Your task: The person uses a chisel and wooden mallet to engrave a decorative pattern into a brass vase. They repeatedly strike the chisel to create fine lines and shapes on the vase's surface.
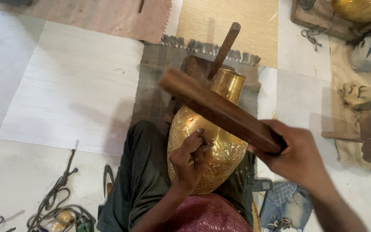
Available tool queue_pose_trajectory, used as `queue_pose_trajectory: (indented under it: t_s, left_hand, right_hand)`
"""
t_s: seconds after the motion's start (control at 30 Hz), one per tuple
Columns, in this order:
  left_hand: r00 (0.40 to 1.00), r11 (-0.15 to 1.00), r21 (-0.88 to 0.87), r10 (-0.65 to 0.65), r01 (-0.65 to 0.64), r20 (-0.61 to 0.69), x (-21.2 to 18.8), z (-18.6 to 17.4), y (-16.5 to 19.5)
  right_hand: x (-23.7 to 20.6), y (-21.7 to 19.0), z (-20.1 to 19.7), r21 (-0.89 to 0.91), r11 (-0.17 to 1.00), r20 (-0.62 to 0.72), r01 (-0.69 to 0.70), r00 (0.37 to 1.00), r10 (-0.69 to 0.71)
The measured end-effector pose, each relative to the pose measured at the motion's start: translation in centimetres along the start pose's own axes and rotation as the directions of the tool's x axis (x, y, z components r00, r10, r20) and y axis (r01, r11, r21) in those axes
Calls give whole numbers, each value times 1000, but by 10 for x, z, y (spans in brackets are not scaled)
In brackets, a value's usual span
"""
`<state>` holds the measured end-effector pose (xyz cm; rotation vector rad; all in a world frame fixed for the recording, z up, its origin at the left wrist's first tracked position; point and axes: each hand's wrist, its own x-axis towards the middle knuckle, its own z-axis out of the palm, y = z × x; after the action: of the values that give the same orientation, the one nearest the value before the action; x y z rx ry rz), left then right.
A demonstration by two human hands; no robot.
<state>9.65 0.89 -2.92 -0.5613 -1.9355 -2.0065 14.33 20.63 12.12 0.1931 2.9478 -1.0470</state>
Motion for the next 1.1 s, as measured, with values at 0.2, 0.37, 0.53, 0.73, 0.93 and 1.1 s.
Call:
queue_pose_trajectory:
  t_s: [0.2, 0.37, 0.53, 0.73, 0.93, 1.1]
  left_hand:
    - [1000, 1000, 3, 25, -25, 3, -7, 2, -7]
    - [999, 999, 4, 39, -39, -19, -10, 4, -8]
    - [1000, 1000, -27, -12, 12, 5, -10, 1, 2]
    - [999, 999, -8, -33, 33, -1, -10, 4, 2]
    - [999, 999, 38, 6, -4, -38, -14, 9, -9]
    - [999, 1000, -4, -9, 9, -49, -16, 8, -6]
  right_hand:
    - [47, -67, -40, -751, 660, 372, -2, 825, 425]
    - [64, -103, -38, -680, 728, 403, 88, 874, 271]
    - [66, -112, -38, -715, 681, 461, 158, 839, 289]
    - [61, -93, -41, -837, 510, 448, 198, 784, 430]
    - [56, -87, -42, -765, 600, 451, 232, 859, 243]
    - [59, -97, -41, -772, 624, 430, 118, 821, 377]
